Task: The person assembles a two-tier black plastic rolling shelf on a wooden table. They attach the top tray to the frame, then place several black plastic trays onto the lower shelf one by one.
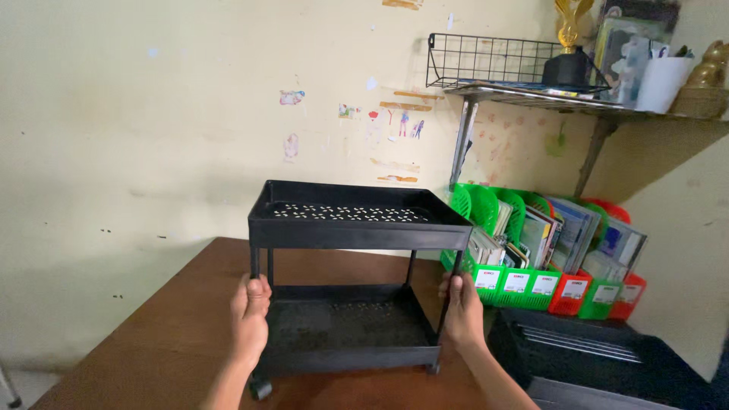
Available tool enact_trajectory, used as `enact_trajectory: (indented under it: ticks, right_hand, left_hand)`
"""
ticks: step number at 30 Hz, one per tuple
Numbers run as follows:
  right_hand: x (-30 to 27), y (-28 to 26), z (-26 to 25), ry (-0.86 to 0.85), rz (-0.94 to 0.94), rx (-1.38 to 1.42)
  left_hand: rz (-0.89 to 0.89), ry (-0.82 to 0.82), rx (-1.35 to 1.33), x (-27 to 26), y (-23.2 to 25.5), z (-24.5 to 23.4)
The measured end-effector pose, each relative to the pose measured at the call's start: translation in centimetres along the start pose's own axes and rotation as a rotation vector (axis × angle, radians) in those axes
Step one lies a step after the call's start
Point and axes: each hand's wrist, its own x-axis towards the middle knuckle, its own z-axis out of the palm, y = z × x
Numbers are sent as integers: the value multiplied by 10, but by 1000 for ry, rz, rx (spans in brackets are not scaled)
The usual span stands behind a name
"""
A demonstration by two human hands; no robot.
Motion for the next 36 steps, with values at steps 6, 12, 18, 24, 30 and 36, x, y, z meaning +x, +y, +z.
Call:
enact_trajectory:
  ticks: [6, 12, 18, 24, 30, 36]
  right_hand:
    - [-4, 26, 10, -5, -54, 184]
    - [-3, 15, 15, 33, -45, 73]
    - [-37, -25, 19, 26, 97, 196]
    - [-84, -55, 24, -242, -104, -36]
    - [-94, -63, 23, -141, -489, -250]
    - [-68, -68, 37, -43, -12, 108]
  left_hand:
    - [-117, 15, -257, 5, -16, -2]
    - [-200, 88, 35, 16, -25, 8]
    - [-199, -15, 1085, -12, -33, 17]
    - [-246, -283, 449, -64, 17, 69]
    - [-150, -155, -70, -70, 75, 107]
    - [-147, 34, 16, -58, 67, 84]
